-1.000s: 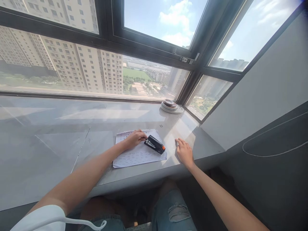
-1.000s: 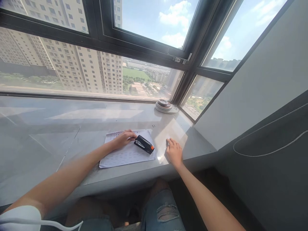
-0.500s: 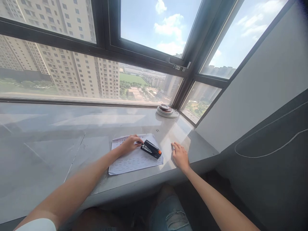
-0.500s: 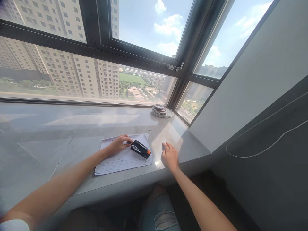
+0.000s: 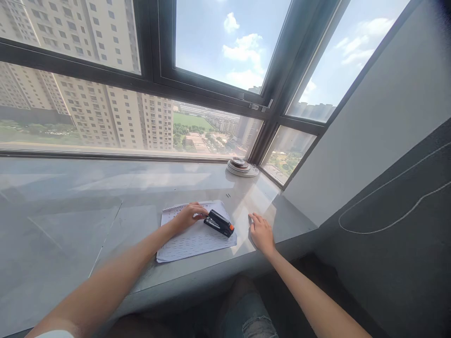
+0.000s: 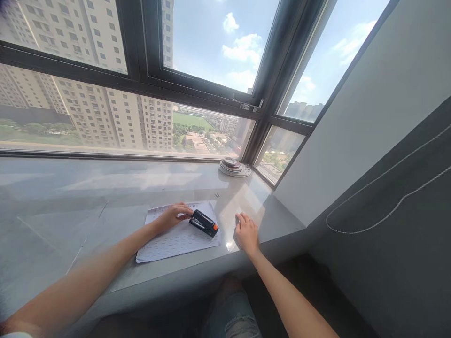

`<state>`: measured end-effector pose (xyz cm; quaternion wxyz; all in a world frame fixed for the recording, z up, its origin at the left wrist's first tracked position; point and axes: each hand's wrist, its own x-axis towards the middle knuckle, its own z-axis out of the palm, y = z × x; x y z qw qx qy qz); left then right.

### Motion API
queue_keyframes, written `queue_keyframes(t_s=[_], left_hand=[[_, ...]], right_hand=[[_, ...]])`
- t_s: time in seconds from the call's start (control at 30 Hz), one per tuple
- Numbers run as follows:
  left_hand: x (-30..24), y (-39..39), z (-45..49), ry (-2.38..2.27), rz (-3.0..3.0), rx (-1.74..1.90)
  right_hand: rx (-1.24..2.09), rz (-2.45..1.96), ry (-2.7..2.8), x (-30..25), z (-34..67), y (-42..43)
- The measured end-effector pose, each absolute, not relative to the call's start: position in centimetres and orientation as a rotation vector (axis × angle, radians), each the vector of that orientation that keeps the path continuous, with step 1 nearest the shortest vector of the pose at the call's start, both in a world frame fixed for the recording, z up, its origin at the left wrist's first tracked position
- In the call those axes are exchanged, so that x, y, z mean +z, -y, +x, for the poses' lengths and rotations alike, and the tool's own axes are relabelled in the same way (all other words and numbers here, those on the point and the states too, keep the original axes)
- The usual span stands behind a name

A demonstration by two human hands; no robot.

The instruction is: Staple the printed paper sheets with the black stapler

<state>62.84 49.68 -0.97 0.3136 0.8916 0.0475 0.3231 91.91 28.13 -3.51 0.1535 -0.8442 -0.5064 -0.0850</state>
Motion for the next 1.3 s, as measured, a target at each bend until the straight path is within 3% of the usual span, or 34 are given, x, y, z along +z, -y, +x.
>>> queue_keyframes(t_s=[1.3], left_hand=[[-1.27, -50.21, 62.47, -0.255, 2.275, 0.775]], right_hand=[[-0.249, -2.413, 1.429, -2.84, 91.35, -28.02]])
